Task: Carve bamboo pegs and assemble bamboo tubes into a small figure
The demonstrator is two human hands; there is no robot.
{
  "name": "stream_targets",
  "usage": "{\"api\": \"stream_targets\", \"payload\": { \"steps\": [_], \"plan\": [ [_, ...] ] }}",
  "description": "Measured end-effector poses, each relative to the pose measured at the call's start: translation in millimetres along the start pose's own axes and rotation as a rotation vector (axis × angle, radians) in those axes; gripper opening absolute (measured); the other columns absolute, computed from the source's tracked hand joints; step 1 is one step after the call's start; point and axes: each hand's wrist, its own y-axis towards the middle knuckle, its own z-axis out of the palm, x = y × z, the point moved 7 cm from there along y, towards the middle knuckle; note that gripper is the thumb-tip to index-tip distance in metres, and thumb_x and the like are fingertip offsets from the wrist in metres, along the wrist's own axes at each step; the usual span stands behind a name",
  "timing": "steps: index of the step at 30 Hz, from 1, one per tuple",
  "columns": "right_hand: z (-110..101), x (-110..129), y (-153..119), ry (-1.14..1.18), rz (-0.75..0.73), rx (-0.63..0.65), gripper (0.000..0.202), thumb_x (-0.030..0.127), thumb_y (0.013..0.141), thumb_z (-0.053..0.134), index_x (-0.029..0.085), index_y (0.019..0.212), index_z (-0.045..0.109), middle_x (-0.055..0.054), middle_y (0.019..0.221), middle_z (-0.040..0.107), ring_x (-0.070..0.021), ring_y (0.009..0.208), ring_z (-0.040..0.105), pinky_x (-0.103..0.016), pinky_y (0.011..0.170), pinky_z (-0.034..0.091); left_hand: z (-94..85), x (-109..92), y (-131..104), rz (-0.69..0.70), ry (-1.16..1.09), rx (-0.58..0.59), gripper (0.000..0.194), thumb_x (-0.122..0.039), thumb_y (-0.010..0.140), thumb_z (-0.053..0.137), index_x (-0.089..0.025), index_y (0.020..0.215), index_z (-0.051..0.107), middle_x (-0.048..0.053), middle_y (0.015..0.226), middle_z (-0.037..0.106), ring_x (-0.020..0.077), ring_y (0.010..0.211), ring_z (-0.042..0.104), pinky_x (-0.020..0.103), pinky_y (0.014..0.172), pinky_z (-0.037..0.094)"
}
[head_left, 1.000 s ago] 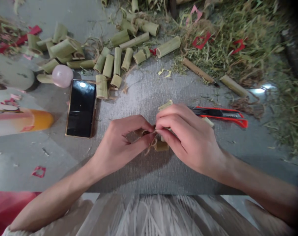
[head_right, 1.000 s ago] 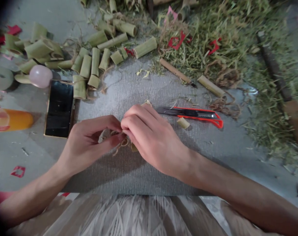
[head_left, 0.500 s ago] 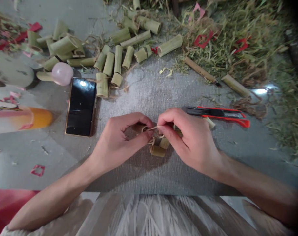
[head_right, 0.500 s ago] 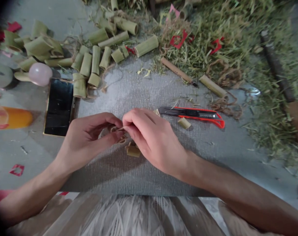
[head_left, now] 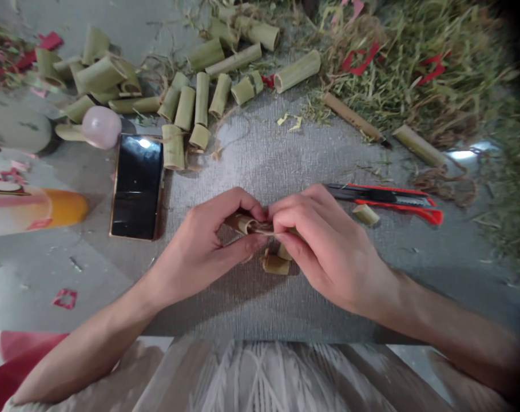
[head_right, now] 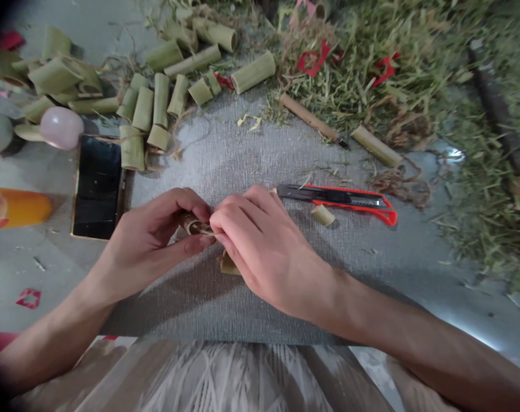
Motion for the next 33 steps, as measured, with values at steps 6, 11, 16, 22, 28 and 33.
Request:
{"api": "stream_targets", "payload": {
  "steps": [6,11,16,22,28,33],
  "plan": [
    [-2,-7,0,0.046,0.035,0.034,0.017,0.013,0.118,0.049,0.022,0.104,0.053,-0.002,0.100,0.067,-0.0194,0.102,0.052,-0.035,0.090,0.047,0.5,-4,0,0.057,0.145,0.038,0.008,-0.027,0.107,0.075,-0.028,0.112,0.070,0.004,0.107,0.074,0.0201,0.093,0.070,0.035,0.081,0.057],
    [0,-7,2,0.111,0.006,0.074,0.020,0.009,0.117,0.047,0.022,0.102,0.050,0.000,0.097,0.061,-0.0170,0.095,0.045,-0.035,0.092,0.045,1.8,-12,3,0.098,0.226,0.067,0.003,-0.028,0.110,0.069,-0.028,0.110,0.072,0.006,0.109,0.073,0.0226,0.098,0.069,0.038,0.083,0.055],
    [1,-5,1,0.068,-0.055,0.072,0.018,0.007,0.114,0.050,0.022,0.104,0.051,-0.004,0.104,0.062,-0.0192,0.098,0.045,-0.039,0.094,0.045,4.5,-14,3,0.078,0.222,0.077,0.011,-0.024,0.112,0.060,-0.026,0.108,0.070,0.005,0.102,0.070,0.0216,0.092,0.066,0.038,0.080,0.054],
    [4,-4,0,0.036,-0.092,0.103,0.016,0.007,0.113,0.051,0.022,0.110,0.054,-0.006,0.110,0.063,-0.0217,0.101,0.047,-0.042,0.097,0.046,7.0,-12,3,0.048,0.219,0.063,0.016,-0.017,0.108,0.057,-0.025,0.101,0.068,0.005,0.099,0.067,0.0211,0.089,0.063,0.039,0.077,0.051],
    [1,-5,2,0.052,-0.069,0.062,0.016,0.009,0.115,0.048,0.023,0.106,0.052,-0.005,0.106,0.063,-0.0206,0.099,0.048,-0.041,0.093,0.047,3.9,-13,2,0.070,0.204,0.039,0.011,-0.017,0.104,0.065,-0.027,0.103,0.068,0.006,0.104,0.070,0.0221,0.091,0.065,0.040,0.078,0.053],
    [-1,-6,2,0.059,-0.024,0.011,0.019,0.008,0.115,0.047,0.023,0.105,0.052,-0.003,0.102,0.066,-0.0190,0.097,0.051,-0.037,0.086,0.048,3.8,-18,1,0.113,0.224,0.022,0.011,-0.017,0.106,0.067,-0.027,0.102,0.069,0.004,0.105,0.071,0.0208,0.092,0.067,0.039,0.080,0.053]
  ]
}}
